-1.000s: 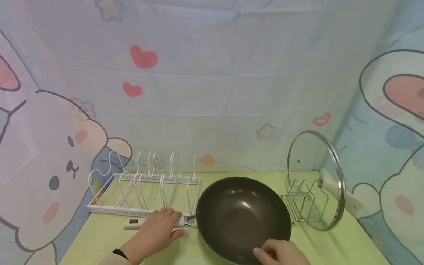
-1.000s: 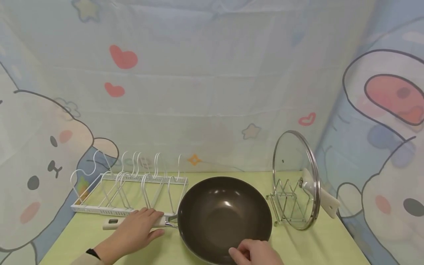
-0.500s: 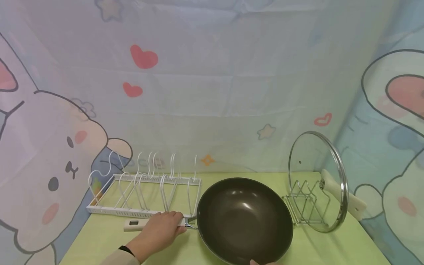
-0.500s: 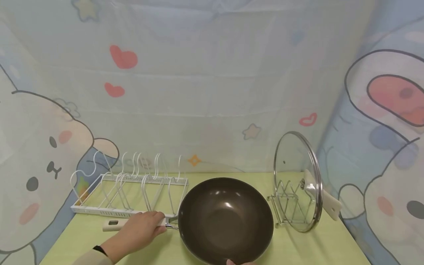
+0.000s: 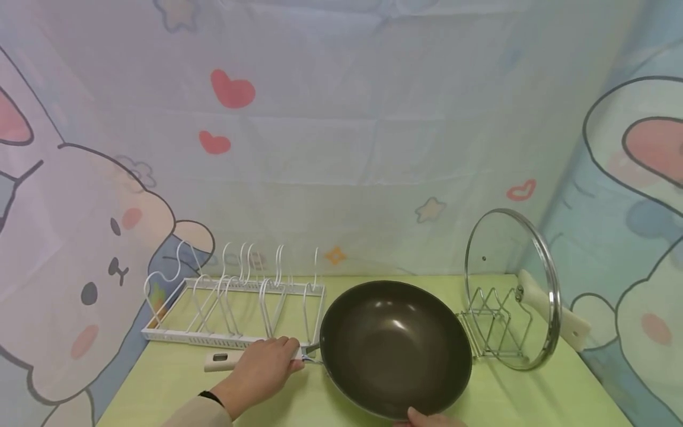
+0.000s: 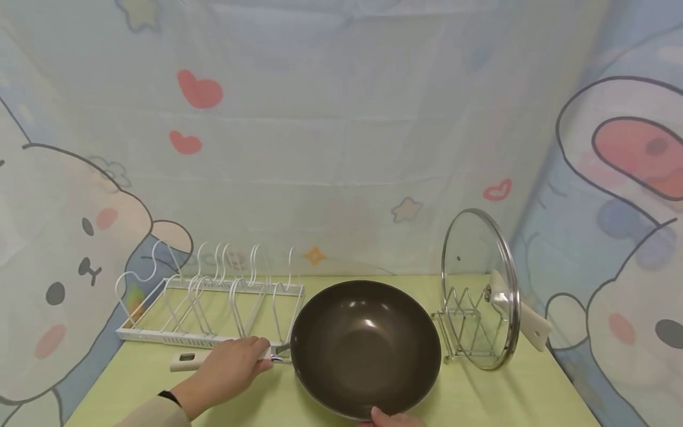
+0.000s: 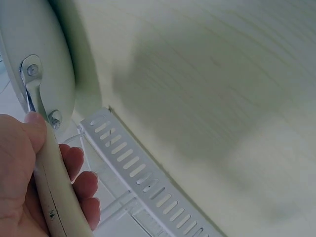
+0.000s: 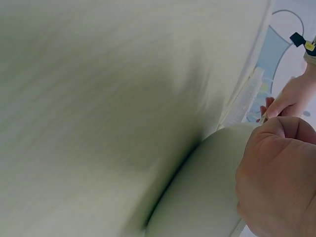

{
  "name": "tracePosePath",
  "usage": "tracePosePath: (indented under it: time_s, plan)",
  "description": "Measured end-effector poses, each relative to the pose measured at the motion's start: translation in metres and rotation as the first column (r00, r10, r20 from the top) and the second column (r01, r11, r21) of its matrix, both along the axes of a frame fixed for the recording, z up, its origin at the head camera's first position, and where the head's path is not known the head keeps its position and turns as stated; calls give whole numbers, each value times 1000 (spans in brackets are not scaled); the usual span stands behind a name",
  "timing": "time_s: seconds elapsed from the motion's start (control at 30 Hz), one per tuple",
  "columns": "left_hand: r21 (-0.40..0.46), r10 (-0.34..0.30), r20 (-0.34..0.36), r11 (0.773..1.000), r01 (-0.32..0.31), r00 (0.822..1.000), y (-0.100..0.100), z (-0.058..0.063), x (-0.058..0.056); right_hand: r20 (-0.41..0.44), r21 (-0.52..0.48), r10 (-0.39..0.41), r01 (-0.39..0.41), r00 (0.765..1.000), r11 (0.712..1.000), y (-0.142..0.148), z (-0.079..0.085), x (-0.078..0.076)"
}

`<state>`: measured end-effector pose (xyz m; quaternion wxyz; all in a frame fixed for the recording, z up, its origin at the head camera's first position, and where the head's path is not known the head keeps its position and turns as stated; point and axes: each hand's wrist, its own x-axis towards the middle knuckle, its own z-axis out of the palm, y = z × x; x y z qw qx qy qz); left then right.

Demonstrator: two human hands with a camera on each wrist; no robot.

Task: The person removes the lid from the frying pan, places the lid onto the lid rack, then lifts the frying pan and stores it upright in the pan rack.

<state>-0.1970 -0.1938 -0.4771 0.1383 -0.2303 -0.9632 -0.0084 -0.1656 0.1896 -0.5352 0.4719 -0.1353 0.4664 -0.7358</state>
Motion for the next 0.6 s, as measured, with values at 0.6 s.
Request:
tracePosePath:
  time_s: [0.6]
  plan:
    - [26,127,97,991,-130,987,26,5,-7,-166,371,-258,303,952,878,13,38,-15]
